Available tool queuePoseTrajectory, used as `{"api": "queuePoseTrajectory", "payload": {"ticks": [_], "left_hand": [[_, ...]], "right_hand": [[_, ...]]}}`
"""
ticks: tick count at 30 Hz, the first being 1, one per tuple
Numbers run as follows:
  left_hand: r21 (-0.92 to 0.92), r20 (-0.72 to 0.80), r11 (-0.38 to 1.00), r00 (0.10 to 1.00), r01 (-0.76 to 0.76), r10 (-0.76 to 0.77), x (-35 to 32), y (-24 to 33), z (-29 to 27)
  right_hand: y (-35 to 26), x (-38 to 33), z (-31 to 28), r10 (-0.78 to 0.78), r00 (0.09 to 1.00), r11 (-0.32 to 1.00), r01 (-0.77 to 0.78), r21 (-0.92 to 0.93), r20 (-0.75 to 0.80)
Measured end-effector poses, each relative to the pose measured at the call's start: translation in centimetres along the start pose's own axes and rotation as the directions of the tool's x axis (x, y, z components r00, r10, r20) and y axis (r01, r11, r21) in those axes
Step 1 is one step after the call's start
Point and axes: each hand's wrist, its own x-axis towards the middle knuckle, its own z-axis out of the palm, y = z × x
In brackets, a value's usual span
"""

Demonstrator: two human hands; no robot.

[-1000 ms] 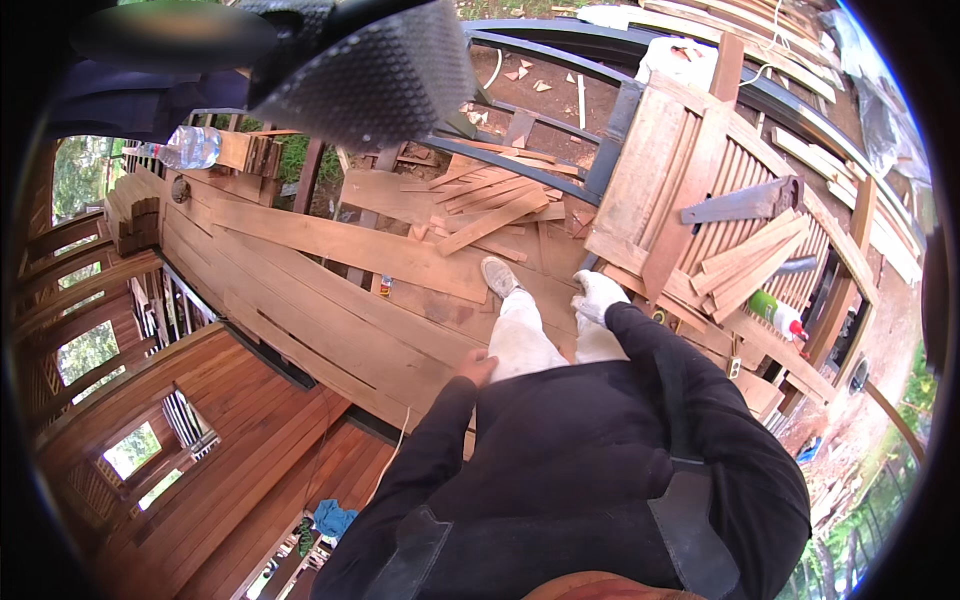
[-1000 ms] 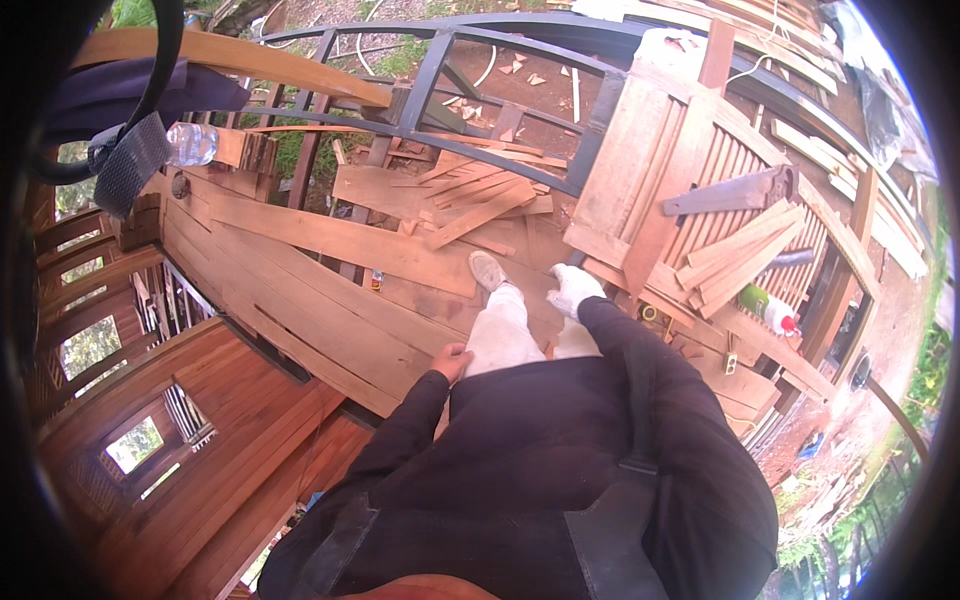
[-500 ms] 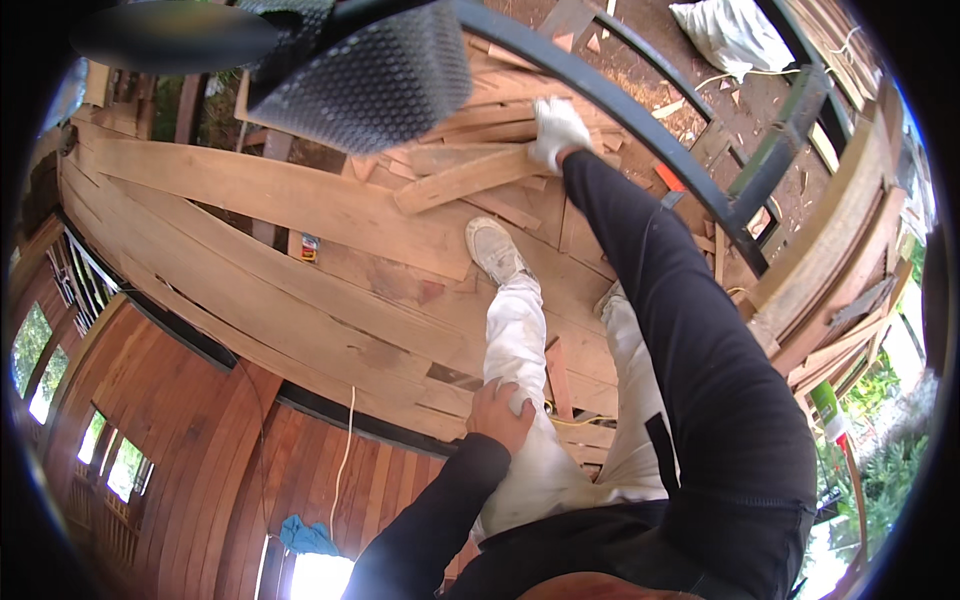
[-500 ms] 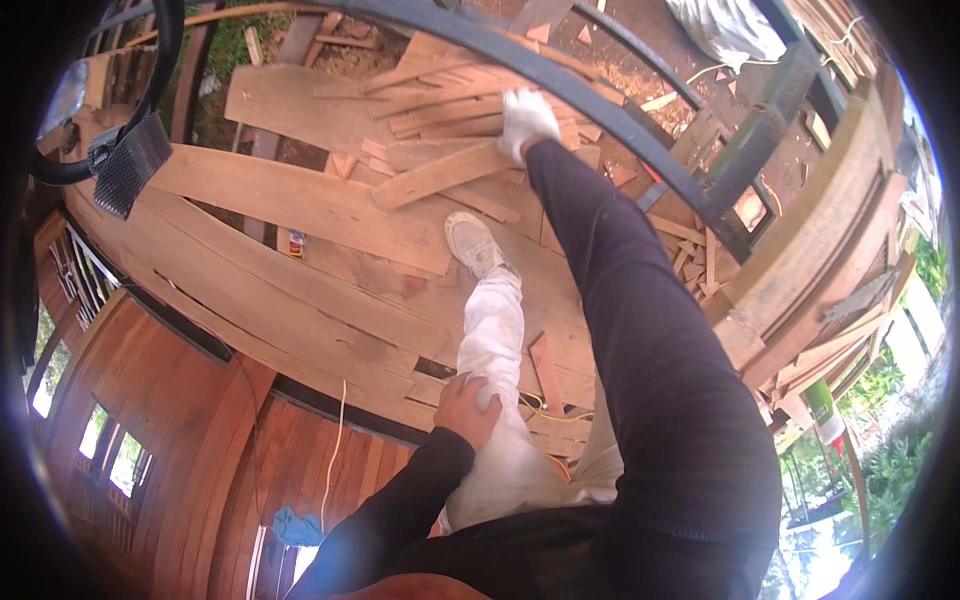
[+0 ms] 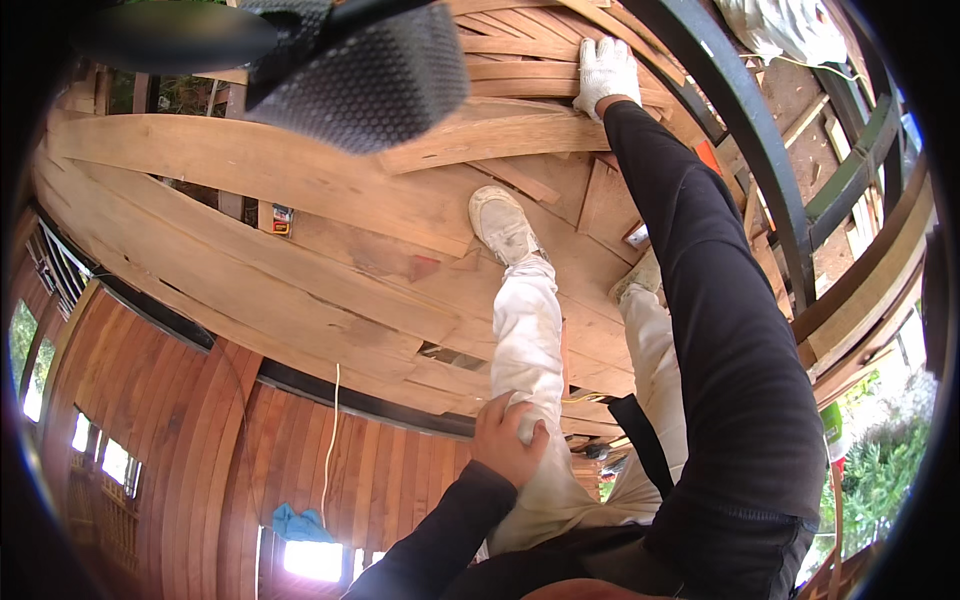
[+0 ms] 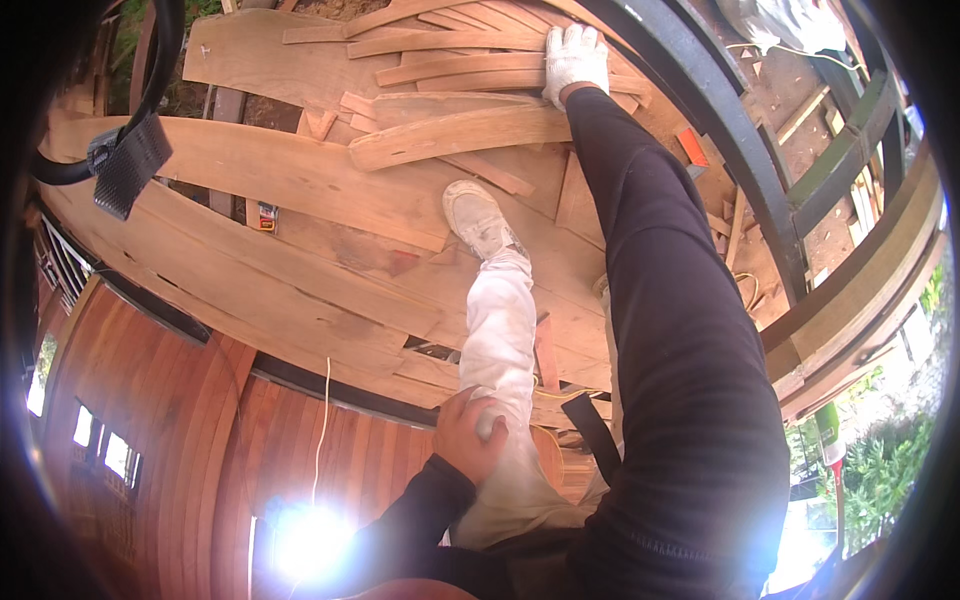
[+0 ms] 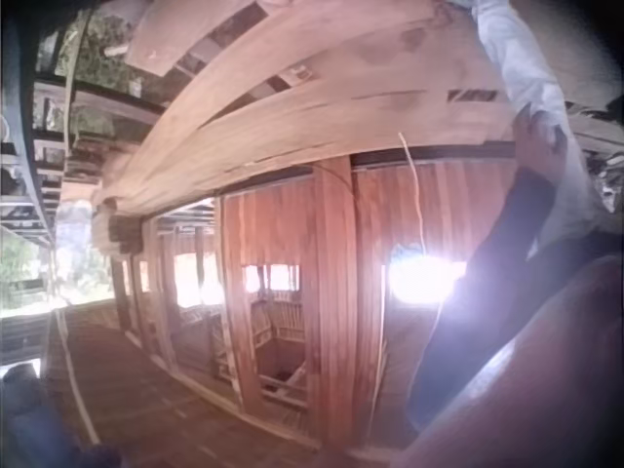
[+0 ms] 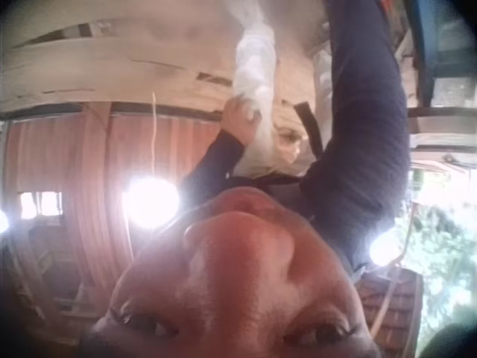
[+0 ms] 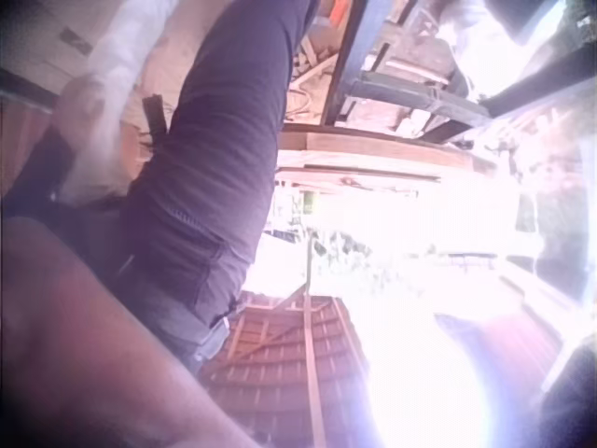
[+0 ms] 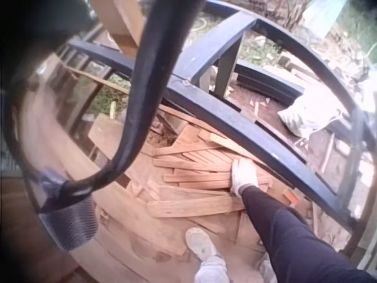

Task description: The person assembles a wooden structure by picking up wooden planks and placing them onto a metal frame. They use a hammer to tap the planks into position and adjust their placement to fit the frame.

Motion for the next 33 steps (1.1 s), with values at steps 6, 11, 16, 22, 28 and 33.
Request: {"api": "queuePoseTrajectory", "payload": {"ticks": [6, 11, 16, 22, 28, 33], "left_hand": [[0.017, -0.008, 1.000, 1.000, 0.010, -0.010, -0.3, 0.7, 0.4], [0.061, 0.000, 0.998, 1.000, 0.012, -0.012, -0.1, 1.2, 0.4], [0.069, -0.027, 0.998, 1.000, -0.012, 0.014, -0.5, 1.4, 1.2], [0.058, -0.025, 0.998, 1.000, -0.002, 0.003, -1.0, 1.3, 2.3], [0.072, -0.067, 0.996, 0.997, 0.044, -0.039, -1.8, 1.5, 3.9], [0.076, -0.066, 0.994, 0.995, 0.073, -0.068, -2.4, 1.0, 5.5]], "right_hand": [[-0.1, -0.2, -0.1, 0.004, 0.990, 0.994, 0.011, 0.109, -0.138], [1.0, 0.4, 2.1, -0.034, 0.992, 0.990, 0.049, 0.131, -0.120], [1.6, 0.3, -0.1, -0.102, 0.994, 0.977, 0.106, 0.187, -0.032], [0.0, -3.0, 0.3, -0.086, 0.996, 0.949, 0.073, 0.307, 0.031], [-2.3, -7.9, -3.4, -0.063, 0.978, 0.922, -0.019, 0.386, 0.199], [-2.9, -15.0, -4.5, -0.130, 0.936, 0.897, -0.030, 0.442, 0.328]]}}
